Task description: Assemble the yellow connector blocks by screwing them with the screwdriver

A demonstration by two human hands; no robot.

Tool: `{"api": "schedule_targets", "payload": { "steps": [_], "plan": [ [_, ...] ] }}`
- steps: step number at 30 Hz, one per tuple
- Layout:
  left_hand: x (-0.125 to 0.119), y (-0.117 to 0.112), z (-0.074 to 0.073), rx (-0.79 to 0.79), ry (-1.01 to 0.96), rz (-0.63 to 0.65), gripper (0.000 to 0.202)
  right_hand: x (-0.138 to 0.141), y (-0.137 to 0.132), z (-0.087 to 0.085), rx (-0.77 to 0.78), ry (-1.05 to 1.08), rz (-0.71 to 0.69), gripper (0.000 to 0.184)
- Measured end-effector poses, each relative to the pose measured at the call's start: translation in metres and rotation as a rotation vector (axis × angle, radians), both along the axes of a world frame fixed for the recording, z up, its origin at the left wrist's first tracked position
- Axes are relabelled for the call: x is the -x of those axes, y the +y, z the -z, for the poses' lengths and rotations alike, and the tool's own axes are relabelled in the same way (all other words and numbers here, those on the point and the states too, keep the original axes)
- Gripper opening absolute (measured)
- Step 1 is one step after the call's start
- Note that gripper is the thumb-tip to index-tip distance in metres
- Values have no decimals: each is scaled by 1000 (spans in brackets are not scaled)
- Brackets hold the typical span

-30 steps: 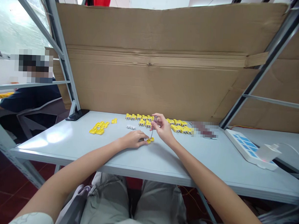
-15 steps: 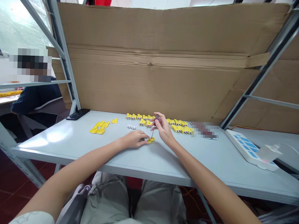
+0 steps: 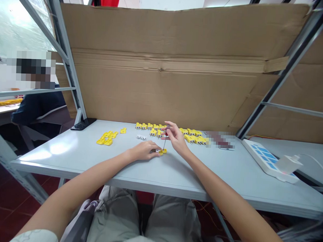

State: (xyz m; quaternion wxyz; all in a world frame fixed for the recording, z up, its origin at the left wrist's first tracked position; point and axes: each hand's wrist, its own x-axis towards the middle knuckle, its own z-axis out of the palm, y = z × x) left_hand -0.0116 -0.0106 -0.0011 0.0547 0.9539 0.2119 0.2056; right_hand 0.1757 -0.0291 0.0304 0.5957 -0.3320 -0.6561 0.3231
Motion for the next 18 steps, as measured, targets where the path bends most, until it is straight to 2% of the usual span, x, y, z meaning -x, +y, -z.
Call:
{"api": "schedule_targets", "payload": {
  "steps": [8,15,18],
  "plan": [
    [0,1,2,2,-8,3,31,-3,3,1,-43,-18,96,40],
    [0,0,0,13,3,-8,32,1,0,2,-50,3,13,40],
    [0,0,0,15,12,-9,32,-1,2,0,-49,5,38,39]
  ]
}}
